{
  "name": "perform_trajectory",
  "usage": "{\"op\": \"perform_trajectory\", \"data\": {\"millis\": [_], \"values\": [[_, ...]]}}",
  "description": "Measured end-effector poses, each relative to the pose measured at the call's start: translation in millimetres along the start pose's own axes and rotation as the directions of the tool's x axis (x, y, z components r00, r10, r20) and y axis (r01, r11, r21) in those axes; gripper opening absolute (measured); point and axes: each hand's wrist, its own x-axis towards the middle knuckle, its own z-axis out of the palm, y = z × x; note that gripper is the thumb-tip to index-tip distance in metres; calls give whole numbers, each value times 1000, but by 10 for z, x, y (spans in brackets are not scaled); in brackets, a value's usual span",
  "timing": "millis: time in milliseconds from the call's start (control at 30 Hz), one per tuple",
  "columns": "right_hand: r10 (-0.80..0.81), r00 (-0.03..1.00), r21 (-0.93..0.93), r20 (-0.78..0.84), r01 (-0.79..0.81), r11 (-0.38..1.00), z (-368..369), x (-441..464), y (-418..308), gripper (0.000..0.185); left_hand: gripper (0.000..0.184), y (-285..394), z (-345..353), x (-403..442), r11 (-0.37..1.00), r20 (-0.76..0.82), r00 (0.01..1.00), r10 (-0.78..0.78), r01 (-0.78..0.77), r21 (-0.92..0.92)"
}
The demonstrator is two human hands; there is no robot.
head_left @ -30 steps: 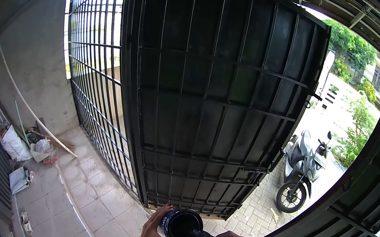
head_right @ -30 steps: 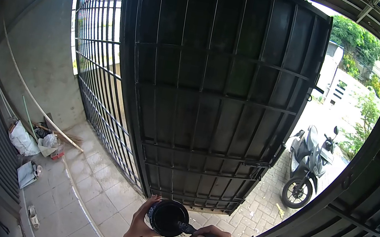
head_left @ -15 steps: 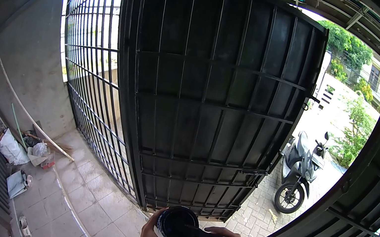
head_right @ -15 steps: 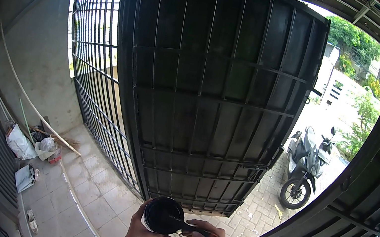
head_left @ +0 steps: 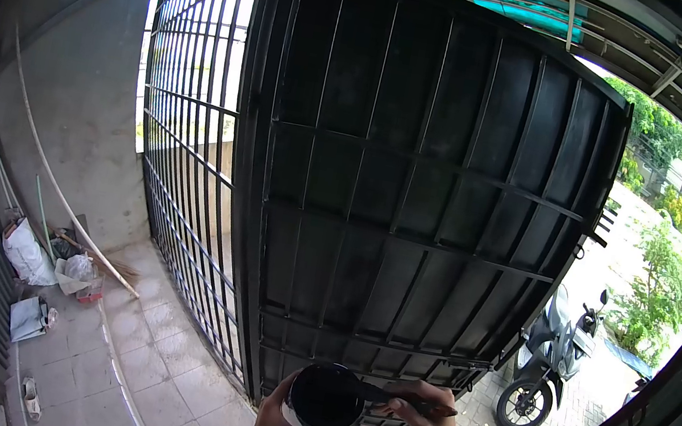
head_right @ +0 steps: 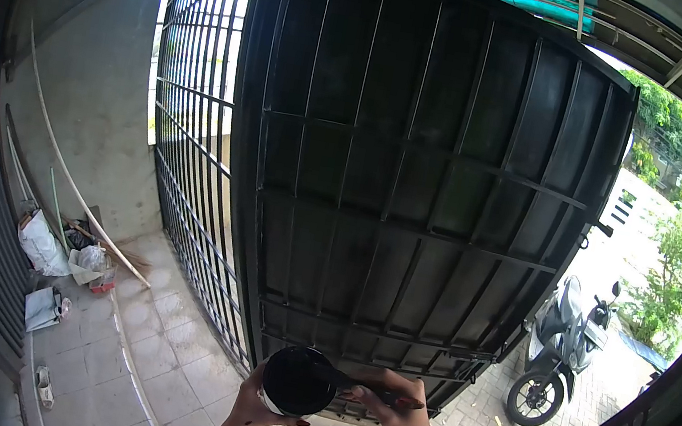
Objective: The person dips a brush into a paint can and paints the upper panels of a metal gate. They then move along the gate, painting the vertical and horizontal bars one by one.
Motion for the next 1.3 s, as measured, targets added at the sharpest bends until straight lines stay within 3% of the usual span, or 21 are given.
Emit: {"op": "perform_trajectory", "data": {"millis": [167,200,300,367,467,567,667,800,900,1000,1100,1133,1167,1200,1267,1300], "values": [[-28,989,-169,147,53,984,-333,850,-43,24,105,-146,-77,838,995,-33,994,103,-102,10],[-125,970,-176,209,163,971,-421,1052,1,24,104,-115,-100,1008,993,-49,991,122,-122,2],[-199,958,-195,206,240,951,-550,1692,-137,23,102,-86,-186,1475,975,-65,974,215,-211,70],[-250,945,-35,210,262,964,-606,2179,-261,24,96,-62,-223,1759,972,-84,968,235,-236,-5],[-385,905,-174,179,414,894,-663,2955,-498,23,89,-160,-331,2226,963,-112,957,266,-268,2],[-572,802,-398,171,588,705,-732,3767,-656,21,86,-174,-456,2600,946,-97,942,320,-323,-8],[-633,728,-693,264,599,401,-671,4219,-866,21,88,-234,-574,2736,942,-82,938,336,-332,58],[-545,672,-732,502,665,146,-613,4621,-981,21,94,-257,-703,2743,939,-17,940,342,-340,56],[-593,630,-789,502,614,-16,-567,4768,-1373,21,100,-258,-799,2644,951,57,957,286,-291,110],[-767,361,-778,530,567,-271,-598,5030,-1679,18,103,-496,-856,2582,977,98,974,206,-211,36],[-628,346,-708,697,474,-524,-587,5048,-1473,15,106,-573,-893,2529,993,123,986,115,-110,-45],[-528,325,-609,784,564,-557,-539,4972,-1260,15,107,-644,-910,2478,996,131,987,92,-88,-32],[-355,472,-585,807,557,-590,-444,4776,-1106,18,107,-710,-932,2427,998,137,988,69,-67,-17],[-316,434,-529,844,574,-626,-367,4639,-954,18,106,-767,-951,2390,996,121,989,88,-89,1],[-194,446,-474,874,689,-549,-265,4445,-811,17,105,-789,-1009,2318,999,117,992,50,-51,6],[-227,453,-503,862,707,-498,-266,4472,-824,16,104,-764,-1031,2291,999,114,993,31,-33,9]]}}
